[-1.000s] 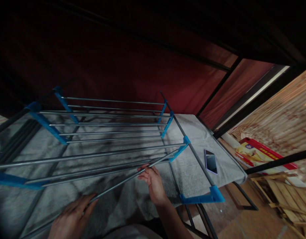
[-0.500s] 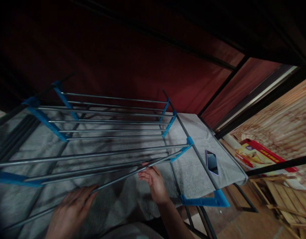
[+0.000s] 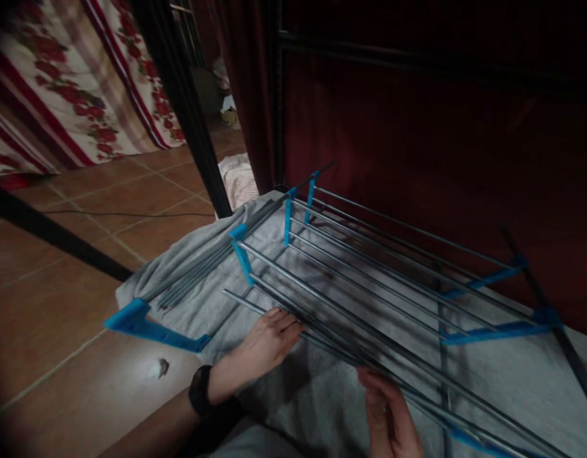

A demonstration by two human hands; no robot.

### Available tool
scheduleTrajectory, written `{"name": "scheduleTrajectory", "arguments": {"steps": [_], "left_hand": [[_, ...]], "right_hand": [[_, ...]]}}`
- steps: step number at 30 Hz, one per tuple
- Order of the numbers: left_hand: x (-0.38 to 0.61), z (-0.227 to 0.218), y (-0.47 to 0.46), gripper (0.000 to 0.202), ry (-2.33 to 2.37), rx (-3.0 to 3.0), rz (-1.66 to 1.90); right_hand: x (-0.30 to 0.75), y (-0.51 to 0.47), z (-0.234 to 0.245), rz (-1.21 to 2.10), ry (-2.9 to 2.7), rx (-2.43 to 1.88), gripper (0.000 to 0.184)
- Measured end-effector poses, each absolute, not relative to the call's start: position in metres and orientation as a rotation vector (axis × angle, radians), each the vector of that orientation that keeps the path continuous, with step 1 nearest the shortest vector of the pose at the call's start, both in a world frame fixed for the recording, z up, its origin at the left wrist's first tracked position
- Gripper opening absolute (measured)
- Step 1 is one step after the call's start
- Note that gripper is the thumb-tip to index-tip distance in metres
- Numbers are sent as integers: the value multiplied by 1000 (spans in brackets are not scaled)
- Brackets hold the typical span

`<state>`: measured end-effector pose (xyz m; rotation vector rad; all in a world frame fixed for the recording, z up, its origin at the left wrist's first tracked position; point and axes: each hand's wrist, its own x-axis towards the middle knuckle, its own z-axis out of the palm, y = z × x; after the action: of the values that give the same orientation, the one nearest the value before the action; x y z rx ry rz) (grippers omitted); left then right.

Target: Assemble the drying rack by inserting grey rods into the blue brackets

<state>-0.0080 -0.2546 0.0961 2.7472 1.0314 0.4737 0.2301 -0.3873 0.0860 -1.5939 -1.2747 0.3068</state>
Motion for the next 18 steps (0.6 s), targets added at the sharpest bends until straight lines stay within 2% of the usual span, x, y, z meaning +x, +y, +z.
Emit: {"name": "scheduleTrajectory", "arguments": {"steps": [3, 8, 13, 18], "left_hand": [[-7, 97, -252, 18, 999, 2795, 496], [-4, 99, -245, 17, 953, 2840, 598], [-16, 97, -253, 40, 1194, 2622, 1050], [-47, 72, -250, 22, 1625, 1839, 1663]], "right_hand": [[233, -370, 80, -122, -1698, -1552, 30], [246, -341, 66, -474, -2114, -1411, 33], [269, -329, 58, -649, -2160, -1343, 33], [280, -325, 51, -728, -2148, -1348, 31]]}}
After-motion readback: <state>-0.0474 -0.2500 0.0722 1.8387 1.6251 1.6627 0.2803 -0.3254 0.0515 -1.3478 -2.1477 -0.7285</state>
